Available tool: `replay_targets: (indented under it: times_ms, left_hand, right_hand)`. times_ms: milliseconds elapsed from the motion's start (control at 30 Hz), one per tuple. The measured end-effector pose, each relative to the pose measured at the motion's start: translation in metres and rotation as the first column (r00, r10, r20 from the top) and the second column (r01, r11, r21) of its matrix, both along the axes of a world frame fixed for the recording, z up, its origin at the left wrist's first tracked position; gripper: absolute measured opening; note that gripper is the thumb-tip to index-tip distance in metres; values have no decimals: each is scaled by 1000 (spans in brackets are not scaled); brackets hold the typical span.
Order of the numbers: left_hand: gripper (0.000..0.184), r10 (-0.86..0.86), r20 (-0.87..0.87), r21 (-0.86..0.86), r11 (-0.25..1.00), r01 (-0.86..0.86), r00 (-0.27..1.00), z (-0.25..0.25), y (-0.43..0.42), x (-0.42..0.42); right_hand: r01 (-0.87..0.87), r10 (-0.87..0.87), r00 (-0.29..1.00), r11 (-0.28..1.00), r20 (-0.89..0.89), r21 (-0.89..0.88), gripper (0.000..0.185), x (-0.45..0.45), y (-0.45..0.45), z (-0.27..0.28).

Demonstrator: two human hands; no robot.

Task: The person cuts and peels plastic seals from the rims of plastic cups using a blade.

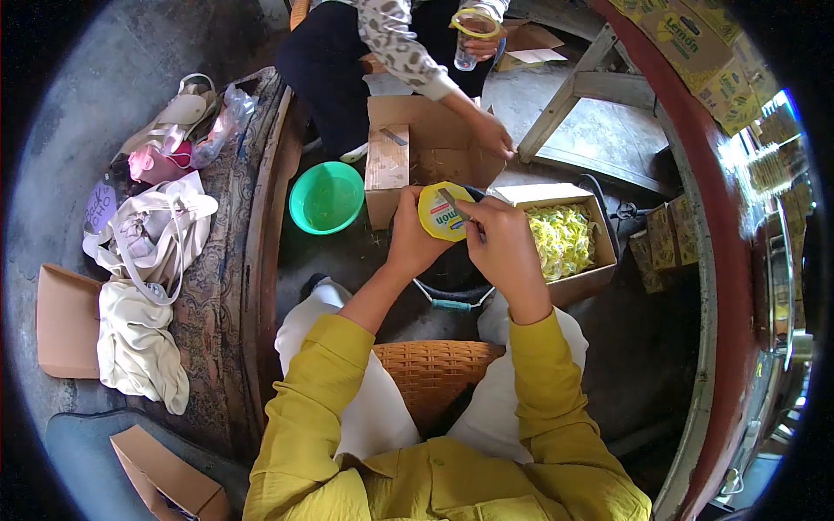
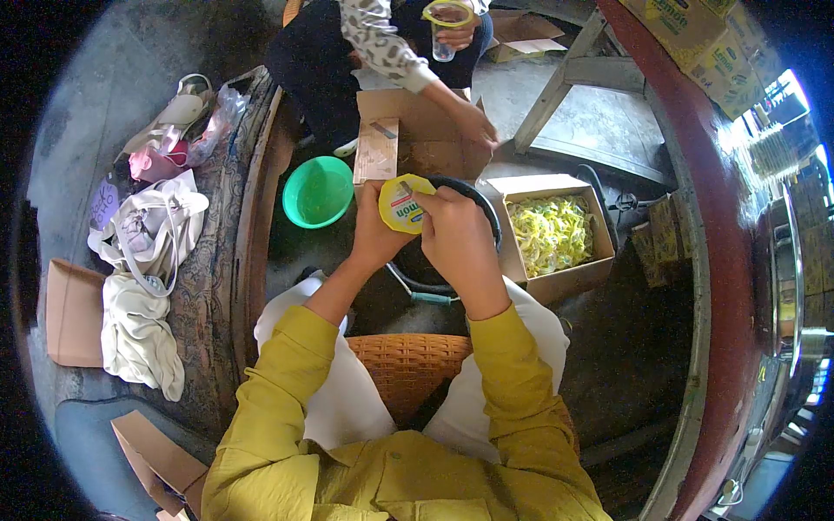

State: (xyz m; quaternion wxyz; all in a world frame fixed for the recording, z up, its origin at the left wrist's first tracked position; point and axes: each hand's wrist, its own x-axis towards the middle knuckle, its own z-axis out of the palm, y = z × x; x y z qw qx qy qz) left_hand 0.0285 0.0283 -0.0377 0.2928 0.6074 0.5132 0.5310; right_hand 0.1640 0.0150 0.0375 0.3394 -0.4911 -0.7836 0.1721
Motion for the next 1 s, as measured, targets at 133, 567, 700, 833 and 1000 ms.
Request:
replay_targets:
  times_ms: [133, 567, 700, 833, 1000]
  left_hand:
    - [63, 10, -29, -27, 1000, -10, 1000, -1, 0, 0]
    - [64, 2, -54, 7, 1000, -2, 999, -8, 1, 1]
    - [64, 1, -47, -11, 1000, -2, 999, -9, 1, 1]
    - [64, -1, -26, -24, 1000, 1, 1000, -10, 3, 1]
    - [64, 6, -44, 20, 1000, -5, 999, -7, 3, 0]
  right_hand:
    - [6, -6, 1000, 1000, 29, -14, 25, 0, 0, -1]
    - [16, -17, 997, 1000, 76, 8, 24, -2, 2, -7]
    - [13, -13, 997, 1000, 81, -9, 25, -2, 2, -7]
    - [21, -20, 994, 1000, 109, -7, 25, -1, 1, -5]
    - [10, -14, 994, 999, 104, 33, 26, -1, 1, -8]
